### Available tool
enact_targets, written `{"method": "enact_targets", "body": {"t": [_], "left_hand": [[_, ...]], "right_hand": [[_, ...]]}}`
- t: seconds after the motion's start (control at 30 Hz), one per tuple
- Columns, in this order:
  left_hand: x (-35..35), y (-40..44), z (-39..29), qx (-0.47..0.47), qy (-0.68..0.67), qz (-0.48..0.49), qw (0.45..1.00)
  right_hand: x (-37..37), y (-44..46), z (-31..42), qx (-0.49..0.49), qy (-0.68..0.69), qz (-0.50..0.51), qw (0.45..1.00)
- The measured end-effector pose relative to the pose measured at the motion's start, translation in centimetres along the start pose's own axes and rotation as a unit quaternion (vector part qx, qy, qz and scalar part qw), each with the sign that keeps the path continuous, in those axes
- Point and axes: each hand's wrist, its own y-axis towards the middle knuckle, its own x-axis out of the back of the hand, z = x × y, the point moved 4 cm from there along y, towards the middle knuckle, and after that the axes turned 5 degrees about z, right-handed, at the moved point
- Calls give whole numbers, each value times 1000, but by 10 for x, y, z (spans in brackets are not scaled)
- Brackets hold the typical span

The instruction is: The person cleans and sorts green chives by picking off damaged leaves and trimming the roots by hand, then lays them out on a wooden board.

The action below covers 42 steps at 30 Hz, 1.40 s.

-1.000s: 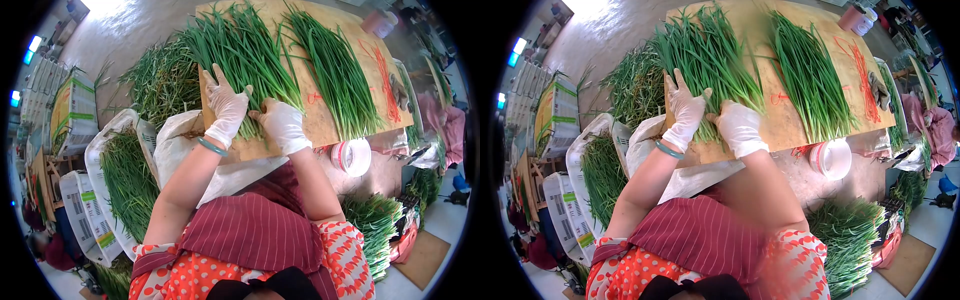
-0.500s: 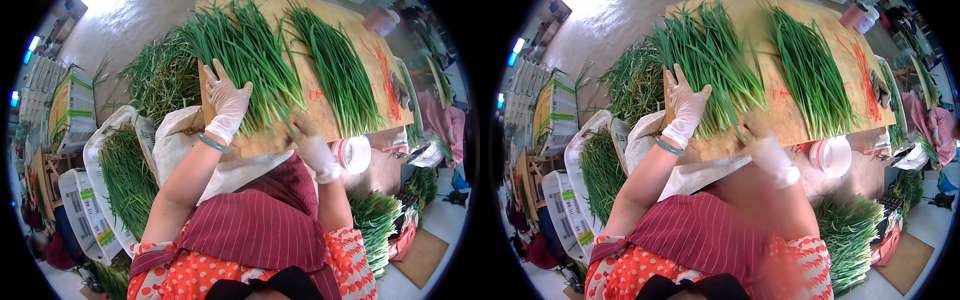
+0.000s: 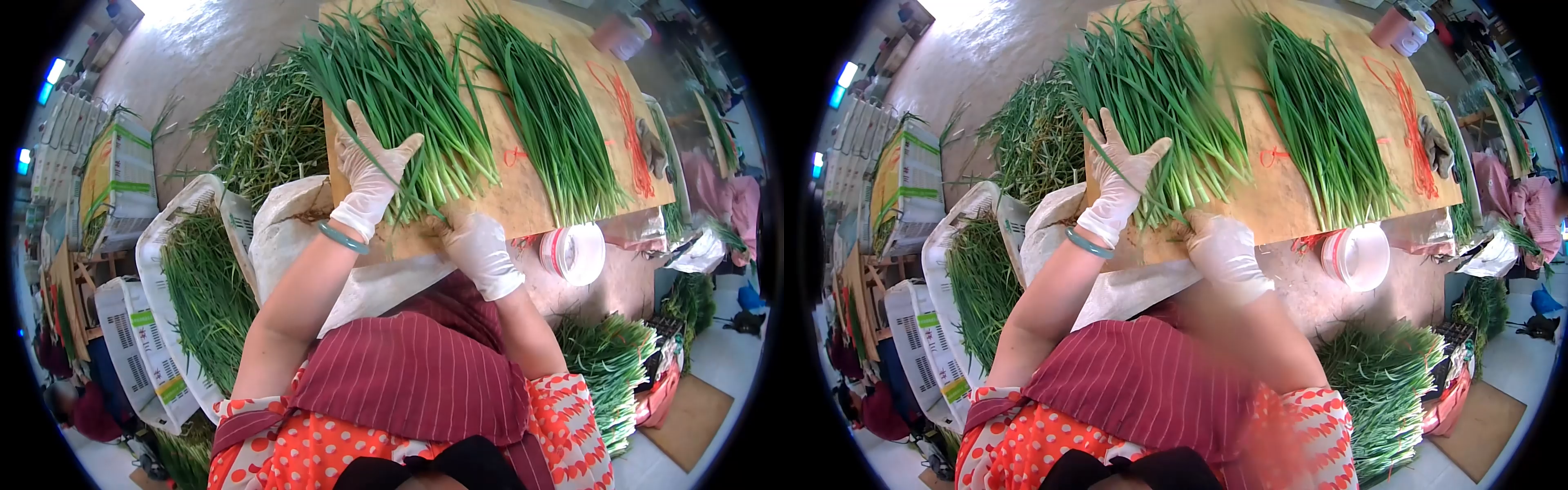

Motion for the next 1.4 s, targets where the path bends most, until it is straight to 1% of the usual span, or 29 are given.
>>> {"method": "enact_targets", "body": {"t": [0.07,0.13,0.2,0.23,0.27,0.3,0.33,0.4,0.43,0.47,0.5,0.53,0.6,0.67,0.8,0.87,0.9,0.93,1.0,1.03,1.07,1.1,1.13,1.17,1.2,1.23,1.3,1.33,1.4], "left_hand": [[0,0,-3,-13,16,23,1000],[5,0,-13,24,45,55,997],[4,1,-14,57,78,94,991],[4,0,-13,59,78,93,991],[4,-1,-13,52,65,81,993],[4,-2,-12,45,52,68,995],[3,-1,-11,44,50,65,996],[2,1,-6,50,3,66,997],[5,-1,-5,42,-25,50,998],[3,0,1,38,-27,46,998],[-1,2,9,11,-70,33,997],[1,2,11,-15,-112,20,993],[1,0,16,-37,-141,9,989],[0,-1,21,-112,-152,-33,982],[13,-4,22,-112,-252,-28,961],[10,-6,26,-78,-423,9,903],[15,-8,23,-32,-466,31,884],[15,-9,23,-11,-468,43,882],[16,-11,22,30,-472,67,879],[19,-11,19,1,-441,54,896],[22,-9,16,-28,-409,40,911],[24,-10,14,-24,-394,42,918],[23,-9,14,-25,-395,43,918],[23,-8,14,-35,-383,34,922],[23,-9,14,-45,-371,26,927],[21,-9,15,-43,-371,30,927],[18,-8,17,-57,-340,20,938],[18,-8,17,-55,-340,22,939],[21,-8,14,-57,-270,8,961]], "right_hand": [[4,-3,3,26,0,-17,1000],[11,-6,3,55,-4,-35,998],[12,-14,-3,69,136,41,987],[26,-22,1,70,135,43,987],[42,-32,6,8,299,111,948],[47,-37,10,-55,452,174,873],[48,-32,9,-52,450,173,875],[54,-13,2,-74,433,99,893],[49,0,1,-99,366,66,923],[39,13,4,-96,365,61,924],[36,25,10,-46,189,-21,981],[32,35,17,4,6,-102,995],[15,60,15,-25,-7,-85,996],[5,75,8,-55,-21,-68,996],[-1,81,-17,-48,69,-82,993],[-5,81,-35,-36,204,-60,976],[-1,79,-37,-57,223,-38,972],[2,78,-40,-64,222,-42,972],[1,75,-42,-72,319,1,945],[6,74,-39,-75,318,-1,945],[9,73,-34,-93,391,32,915],[9,73,-30,-108,462,65,878],[4,75,-36,-109,462,63,878],[3,76,-47,-66,339,-23,938],[4,74,-51,-23,206,-107,972],[13,64,-39,-27,206,-106,972],[37,38,-12,-106,73,-147,981],[40,27,-3,-108,73,-144,981],[37,13,18,-35,-16,-118,992]]}}
